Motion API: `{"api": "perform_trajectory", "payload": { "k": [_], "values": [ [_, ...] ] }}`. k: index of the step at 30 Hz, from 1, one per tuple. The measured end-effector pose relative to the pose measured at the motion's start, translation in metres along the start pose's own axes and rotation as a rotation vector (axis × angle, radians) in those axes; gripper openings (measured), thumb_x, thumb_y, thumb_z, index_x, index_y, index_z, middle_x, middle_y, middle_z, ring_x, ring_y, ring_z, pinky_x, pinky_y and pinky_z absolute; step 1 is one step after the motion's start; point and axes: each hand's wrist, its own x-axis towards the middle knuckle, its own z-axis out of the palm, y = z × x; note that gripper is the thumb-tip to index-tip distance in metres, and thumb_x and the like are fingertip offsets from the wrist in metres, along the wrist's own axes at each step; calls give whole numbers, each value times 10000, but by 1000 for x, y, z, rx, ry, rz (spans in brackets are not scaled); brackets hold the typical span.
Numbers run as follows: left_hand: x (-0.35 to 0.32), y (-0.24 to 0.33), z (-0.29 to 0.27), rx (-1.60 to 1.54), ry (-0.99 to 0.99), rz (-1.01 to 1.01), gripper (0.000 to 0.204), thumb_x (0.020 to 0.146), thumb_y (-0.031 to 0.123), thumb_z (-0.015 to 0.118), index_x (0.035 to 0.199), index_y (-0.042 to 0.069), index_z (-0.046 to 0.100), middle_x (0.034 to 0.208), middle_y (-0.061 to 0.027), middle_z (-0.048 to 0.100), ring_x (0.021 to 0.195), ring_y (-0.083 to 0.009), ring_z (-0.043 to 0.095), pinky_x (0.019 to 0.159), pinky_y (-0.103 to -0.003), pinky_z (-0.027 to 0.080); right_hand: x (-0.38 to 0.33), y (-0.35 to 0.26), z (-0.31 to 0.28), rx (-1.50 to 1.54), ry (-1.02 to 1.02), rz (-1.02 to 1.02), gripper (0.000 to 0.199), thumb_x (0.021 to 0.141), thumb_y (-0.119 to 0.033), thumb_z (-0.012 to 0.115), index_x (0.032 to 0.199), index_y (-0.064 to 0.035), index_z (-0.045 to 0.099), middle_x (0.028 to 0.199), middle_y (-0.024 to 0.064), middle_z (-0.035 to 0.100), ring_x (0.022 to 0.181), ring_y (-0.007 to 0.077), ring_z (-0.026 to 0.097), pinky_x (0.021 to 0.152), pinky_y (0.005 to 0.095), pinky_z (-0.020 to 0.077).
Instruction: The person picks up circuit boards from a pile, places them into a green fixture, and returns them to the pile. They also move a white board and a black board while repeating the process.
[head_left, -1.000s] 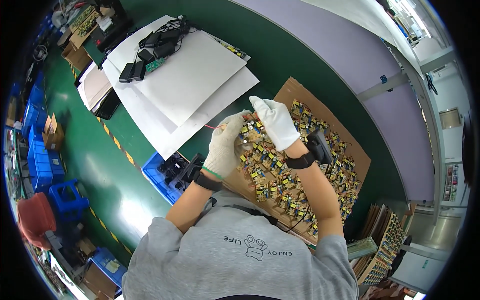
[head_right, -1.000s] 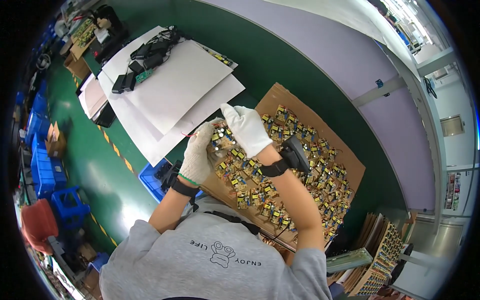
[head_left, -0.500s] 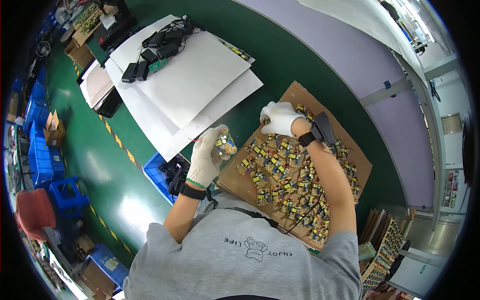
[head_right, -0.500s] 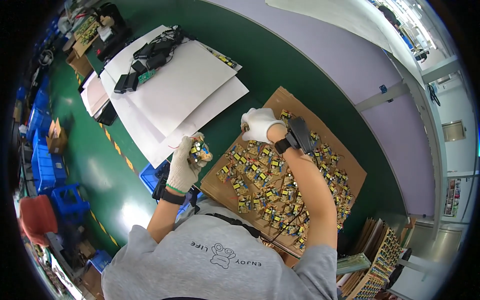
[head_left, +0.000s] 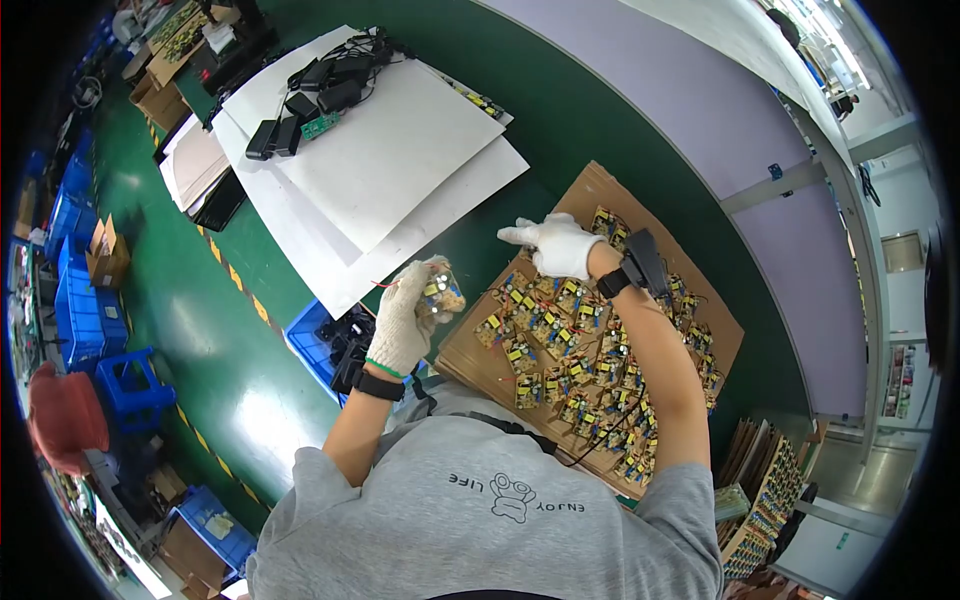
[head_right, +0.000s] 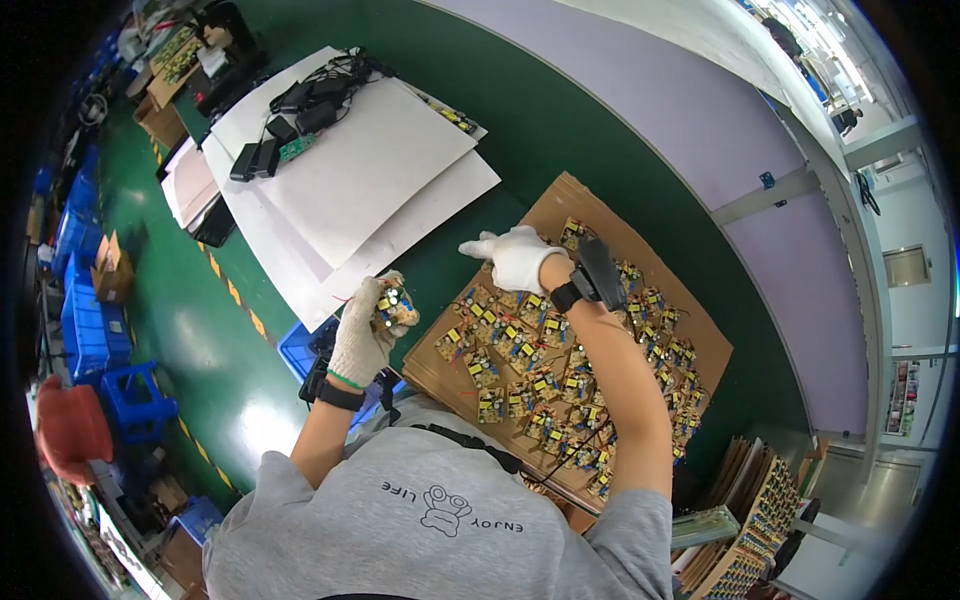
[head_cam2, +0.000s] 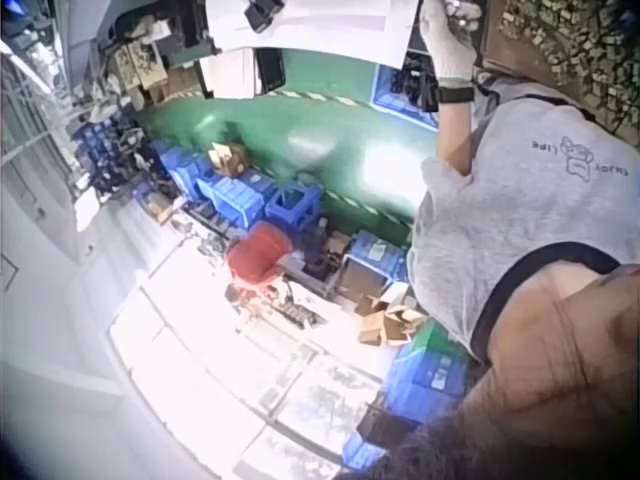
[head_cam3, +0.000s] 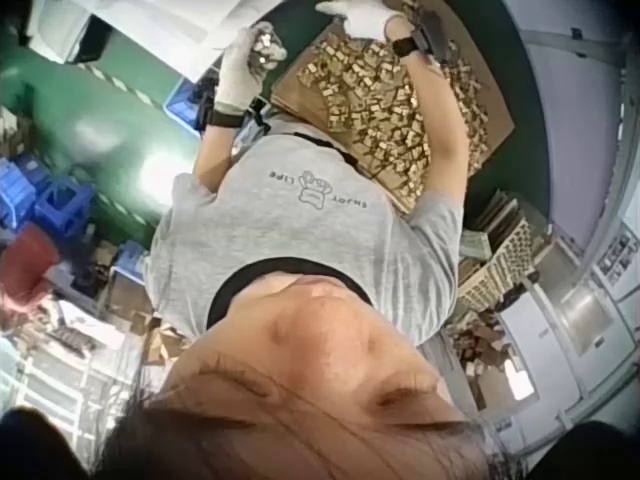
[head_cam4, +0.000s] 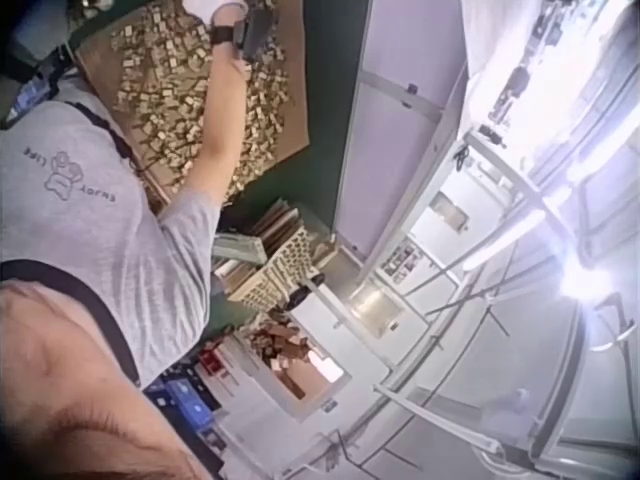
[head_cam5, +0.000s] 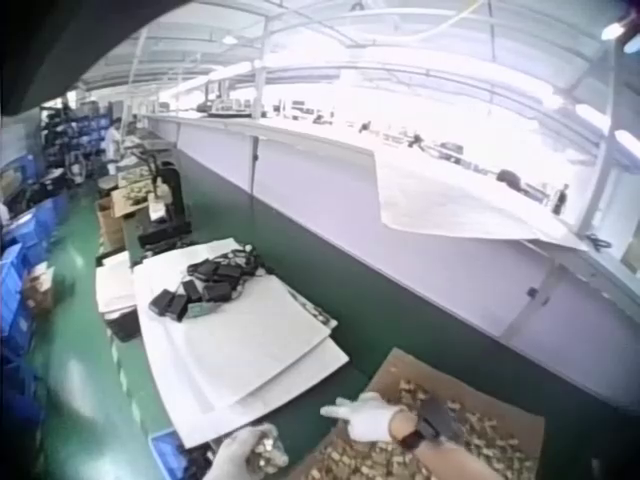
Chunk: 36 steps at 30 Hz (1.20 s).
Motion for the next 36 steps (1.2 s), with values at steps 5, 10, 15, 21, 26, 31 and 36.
{"api": "perform_trajectory", "payload": {
  "k": [5,10,15,21,26,31,36],
  "values": [
    [-2,-2,8,102,-23,-17,410,938,400,523,1113,33,572,858,-24,600,707,-106,613,548,-206,505,-5,14,7,-66,298,-144,522,706,35,488,1177,-156,608,1271,157,547,1157,310,532,991,401,416],
    [-3,-4,15,70,-69,-113,297,939,320,534,1086,69,595,930,-2,606,786,-108,621,599,-225,500,-6,11,9,135,142,-171,268,764,-66,559,1001,-92,682,1045,129,649,944,299,624,849,387,487],
    [1,-8,16,83,-62,-141,291,928,321,551,1079,77,599,945,0,606,802,-114,624,614,-242,511,-5,8,16,111,320,-145,195,812,-63,540,920,-90,700,969,121,669,890,307,633,821,399,494],
    [0,-7,18,76,-63,-156,334,933,360,534,1090,73,598,973,-9,611,828,-121,626,660,-263,517,-8,6,10,15,369,-90,240,808,-47,500,934,-107,696,907,113,668,845,315,628,793,408,494],
    [26,-8,54,131,-30,-24,533,924,544,457,1032,41,599,904,-30,607,761,-119,615,633,-242,498,-17,-32,-17,931,613,220,464,922,-437,522,923,15,623,870,196,662,814,303,649,706,342,488],
    [65,-18,109,257,105,70,637,899,630,407,960,33,621,752,-33,547,637,-107,554,558,-261,463,-20,-60,-30,498,848,263,486,926,-440,519,839,31,604,644,140,574,624,192,574,605,317,449],
    [89,-19,134,200,95,-110,598,850,659,483,845,67,571,601,1,512,443,-96,482,364,-223,328,-15,-20,-28,874,987,248,480,932,-417,493,761,24,578,670,170,598,615,272,574,573,385,421]
  ]
}}
